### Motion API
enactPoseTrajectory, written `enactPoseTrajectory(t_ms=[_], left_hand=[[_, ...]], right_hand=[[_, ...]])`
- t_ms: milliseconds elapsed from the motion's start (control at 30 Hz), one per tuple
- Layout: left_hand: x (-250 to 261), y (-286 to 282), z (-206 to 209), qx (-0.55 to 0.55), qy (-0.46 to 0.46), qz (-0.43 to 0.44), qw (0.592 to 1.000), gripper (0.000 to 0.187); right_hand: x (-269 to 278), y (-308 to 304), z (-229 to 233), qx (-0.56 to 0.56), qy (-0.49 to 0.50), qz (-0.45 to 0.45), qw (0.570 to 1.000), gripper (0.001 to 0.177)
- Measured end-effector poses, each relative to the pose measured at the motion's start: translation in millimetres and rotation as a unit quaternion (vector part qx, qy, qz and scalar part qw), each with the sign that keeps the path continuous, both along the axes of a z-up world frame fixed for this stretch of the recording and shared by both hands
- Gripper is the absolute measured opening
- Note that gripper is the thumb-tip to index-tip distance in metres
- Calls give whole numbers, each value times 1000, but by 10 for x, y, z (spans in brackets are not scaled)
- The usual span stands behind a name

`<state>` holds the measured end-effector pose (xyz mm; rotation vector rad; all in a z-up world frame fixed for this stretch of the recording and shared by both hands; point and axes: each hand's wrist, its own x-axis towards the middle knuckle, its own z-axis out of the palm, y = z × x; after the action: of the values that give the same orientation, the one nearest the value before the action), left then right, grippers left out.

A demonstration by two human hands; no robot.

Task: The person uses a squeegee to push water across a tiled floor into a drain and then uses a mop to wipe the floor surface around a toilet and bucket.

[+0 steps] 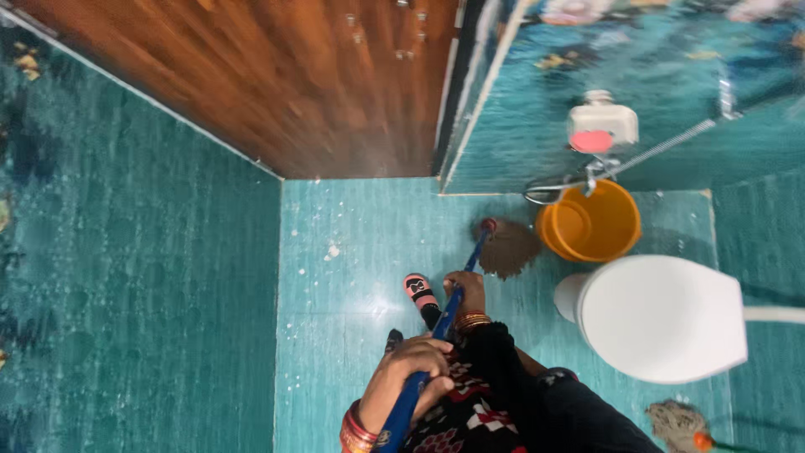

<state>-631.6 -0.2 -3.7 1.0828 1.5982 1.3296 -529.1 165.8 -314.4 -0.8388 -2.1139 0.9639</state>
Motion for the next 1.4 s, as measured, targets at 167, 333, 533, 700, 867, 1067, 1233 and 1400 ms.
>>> enactPoseTrajectory(t_ms=[167, 333, 533, 700, 867, 1067, 1233, 1400], left_hand=[[-300, -185, 120, -42, -10, 113, 993, 25], [-448, -497, 110, 1, 7, 235, 972, 19], [-221, -1179, -79, 25, 71, 433, 898, 17], [331, -1461, -380, -12, 96, 544, 833, 21], [648, -1654, -753, -31, 83, 662, 745, 25], [586, -2120, -931, -34, 21, 700, 713, 33], [363, -2274, -932, -28, -53, 672, 738, 28], [278, -2511, -880, -74, -79, 584, 804, 27]], right_hand=[[-696, -43, 140, -5, -47, 128, 991, 4], [-1286, -317, 356, -13, -15, 253, 967, 7], [-1811, -945, 290, -53, -3, 498, 866, 6], [-1938, -1333, -117, -41, -116, 725, 678, 25], [-1760, -1745, -548, -29, -230, 748, 621, 31], [-1675, -1801, -307, -99, -282, 701, 647, 23], [-1453, -1674, -233, -102, -281, 617, 728, 25], [-1101, -1738, -440, -113, -297, 557, 767, 26]])
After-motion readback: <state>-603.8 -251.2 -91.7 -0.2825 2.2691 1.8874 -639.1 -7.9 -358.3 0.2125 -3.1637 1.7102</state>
